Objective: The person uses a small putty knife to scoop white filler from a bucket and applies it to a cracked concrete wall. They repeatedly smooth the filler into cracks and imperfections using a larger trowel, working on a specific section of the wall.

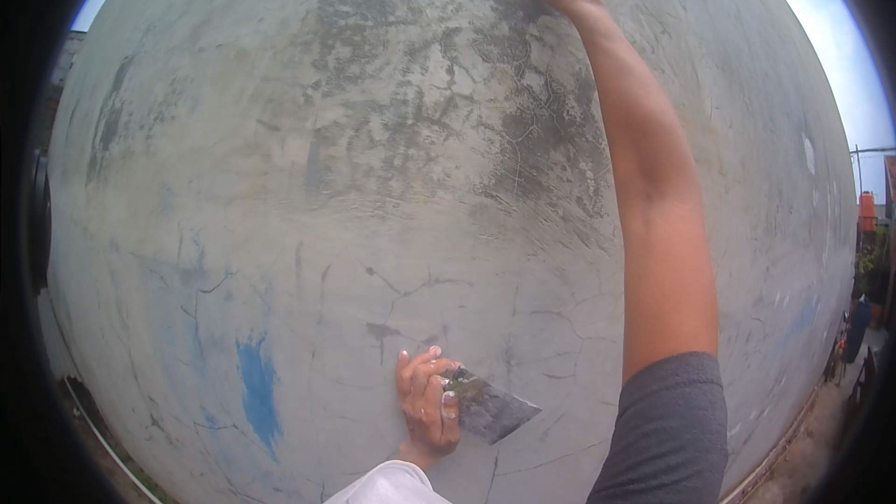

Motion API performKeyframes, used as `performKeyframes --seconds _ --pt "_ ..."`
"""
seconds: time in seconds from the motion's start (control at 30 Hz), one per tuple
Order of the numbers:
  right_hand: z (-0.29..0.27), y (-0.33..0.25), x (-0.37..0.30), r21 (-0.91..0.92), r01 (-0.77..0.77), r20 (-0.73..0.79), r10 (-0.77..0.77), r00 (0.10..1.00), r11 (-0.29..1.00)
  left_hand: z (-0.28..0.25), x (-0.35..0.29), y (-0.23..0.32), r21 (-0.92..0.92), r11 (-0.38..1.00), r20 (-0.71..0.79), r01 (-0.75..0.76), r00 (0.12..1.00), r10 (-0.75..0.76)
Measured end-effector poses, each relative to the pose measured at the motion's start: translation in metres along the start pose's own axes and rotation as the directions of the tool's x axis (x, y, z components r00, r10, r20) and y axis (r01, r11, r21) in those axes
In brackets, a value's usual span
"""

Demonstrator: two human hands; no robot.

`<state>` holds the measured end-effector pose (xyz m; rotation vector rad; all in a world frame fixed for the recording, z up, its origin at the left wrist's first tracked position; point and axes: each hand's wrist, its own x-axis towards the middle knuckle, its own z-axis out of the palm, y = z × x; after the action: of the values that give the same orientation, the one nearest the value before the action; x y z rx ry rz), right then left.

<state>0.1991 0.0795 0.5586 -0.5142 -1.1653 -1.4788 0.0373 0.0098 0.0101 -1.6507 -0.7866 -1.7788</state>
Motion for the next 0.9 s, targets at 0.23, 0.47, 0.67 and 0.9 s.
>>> performKeyframes --seconds 0.23,0.47,0.67,0.9 --pt "0.029 0.014 0.009 0.141 -0.035 0.009 0.034 0.999 0.989 -0.004 0.000 0.000 0.036 0.999 0.026 -0.003 1.000 0.002" --pt "0.066 0.036 0.028 0.115 -0.028 0.067 0.021 0.998 0.993 -0.004 0.002 0.002 0.044 0.999 0.025 0.006 1.000 -0.007" --pt "0.044 0.057 0.036 0.060 -0.114 0.203 0.100 0.974 0.992 -0.002 0.003 0.002 0.036 0.999 0.013 -0.005 1.000 0.004" --pt "-0.012 0.056 0.044 -0.005 -0.189 0.336 0.180 0.925 0.982 -0.001 0.003 0.005 0.053 0.999 0.001 0.009 1.000 -0.009"
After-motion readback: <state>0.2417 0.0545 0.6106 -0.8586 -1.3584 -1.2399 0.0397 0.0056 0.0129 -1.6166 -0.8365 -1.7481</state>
